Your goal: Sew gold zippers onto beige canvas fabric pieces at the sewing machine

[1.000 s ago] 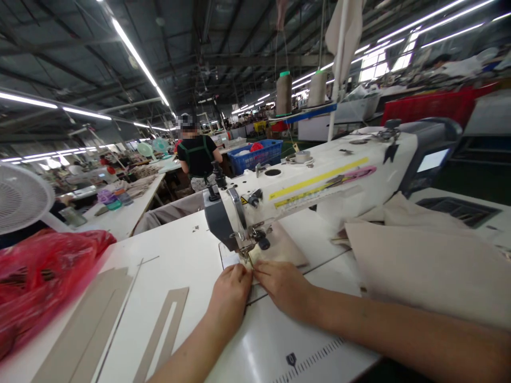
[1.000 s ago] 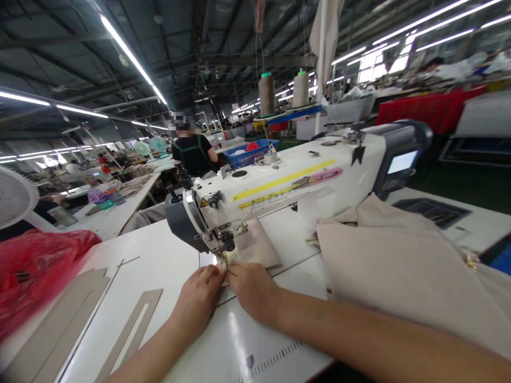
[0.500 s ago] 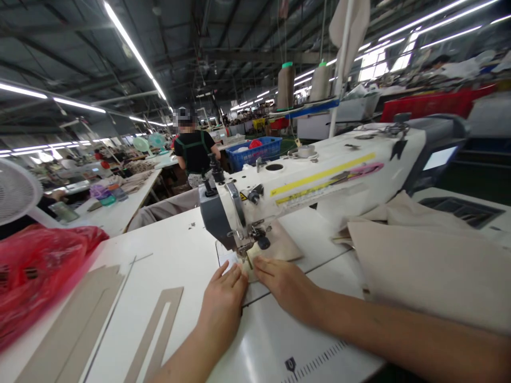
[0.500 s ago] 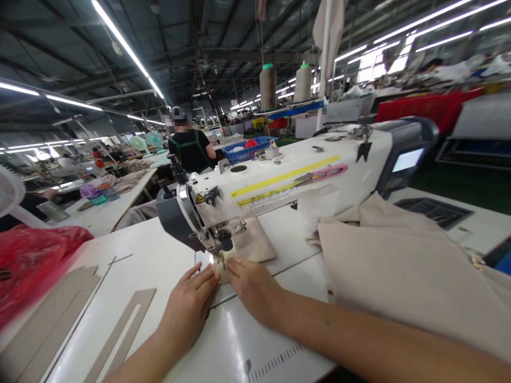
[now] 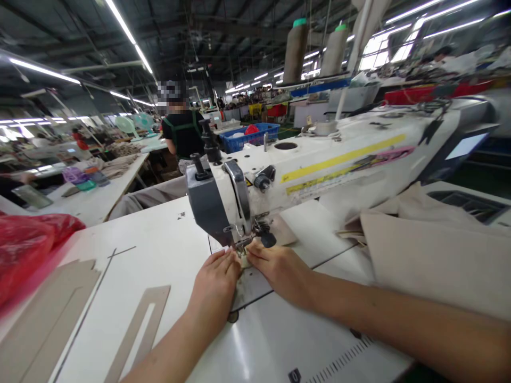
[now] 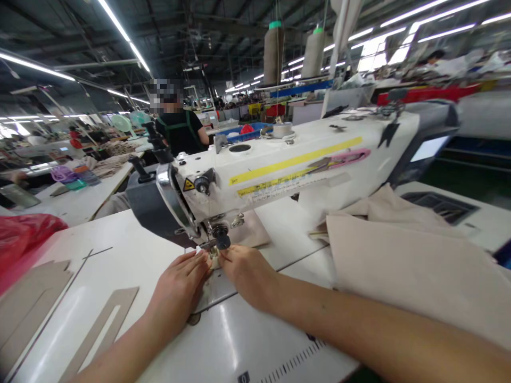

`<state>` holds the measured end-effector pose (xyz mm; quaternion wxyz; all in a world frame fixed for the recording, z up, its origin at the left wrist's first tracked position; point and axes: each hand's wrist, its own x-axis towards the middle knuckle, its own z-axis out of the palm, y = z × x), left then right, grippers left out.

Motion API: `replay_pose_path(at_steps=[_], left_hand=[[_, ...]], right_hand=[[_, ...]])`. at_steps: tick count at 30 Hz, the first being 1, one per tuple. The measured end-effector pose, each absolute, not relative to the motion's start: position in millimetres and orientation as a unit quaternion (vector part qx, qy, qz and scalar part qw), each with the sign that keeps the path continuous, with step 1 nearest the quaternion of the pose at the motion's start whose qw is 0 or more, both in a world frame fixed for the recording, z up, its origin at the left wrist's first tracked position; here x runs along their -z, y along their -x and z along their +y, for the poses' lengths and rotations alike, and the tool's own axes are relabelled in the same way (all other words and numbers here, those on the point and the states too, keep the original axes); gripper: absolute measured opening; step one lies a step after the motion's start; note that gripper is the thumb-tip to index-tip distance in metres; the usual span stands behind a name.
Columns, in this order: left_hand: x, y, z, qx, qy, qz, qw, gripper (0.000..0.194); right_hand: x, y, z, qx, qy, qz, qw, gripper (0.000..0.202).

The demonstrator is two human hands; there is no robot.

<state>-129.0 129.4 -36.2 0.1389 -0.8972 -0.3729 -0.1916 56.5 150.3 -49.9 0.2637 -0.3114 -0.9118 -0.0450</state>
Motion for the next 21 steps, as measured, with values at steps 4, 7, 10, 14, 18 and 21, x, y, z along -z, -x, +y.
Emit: replay_pose_path(at_steps=[4, 7, 10, 14, 18, 21], left_hand=[[36.0, 128.1, 131.3, 0.194, 0.897, -0.377, 0.13, 0.023], [35.4, 127.4, 131.7, 0.187, 0.897, -0.379, 0.131, 0.021], [36.6, 126.8, 132.2, 0.196, 0.895, -0.376, 0.137, 0.02], [37.6, 126.5, 133.5, 0.207, 0.889, -0.381, 0.143, 0.017], [34.7, 126.8, 133.8, 0.199, 0.892, -0.384, 0.133, 0.017], [33.0, 127.4, 133.3, 0.196, 0.891, -0.388, 0.132, 0.019]], right_hand=[[50.1, -56.6, 151.8, 0.032, 0.312, -0.915, 0.255, 0.017], [50.4, -56.8, 152.0, 0.032, 0.316, -0.915, 0.25, 0.017], [49.7, -57.0, 152.4, 0.032, 0.316, -0.916, 0.244, 0.018], [48.2, -57.1, 154.2, 0.025, 0.312, -0.918, 0.242, 0.017], [46.2, -56.5, 155.1, 0.017, 0.313, -0.918, 0.242, 0.016], [44.3, -55.5, 154.5, 0.012, 0.314, -0.919, 0.239, 0.016]])
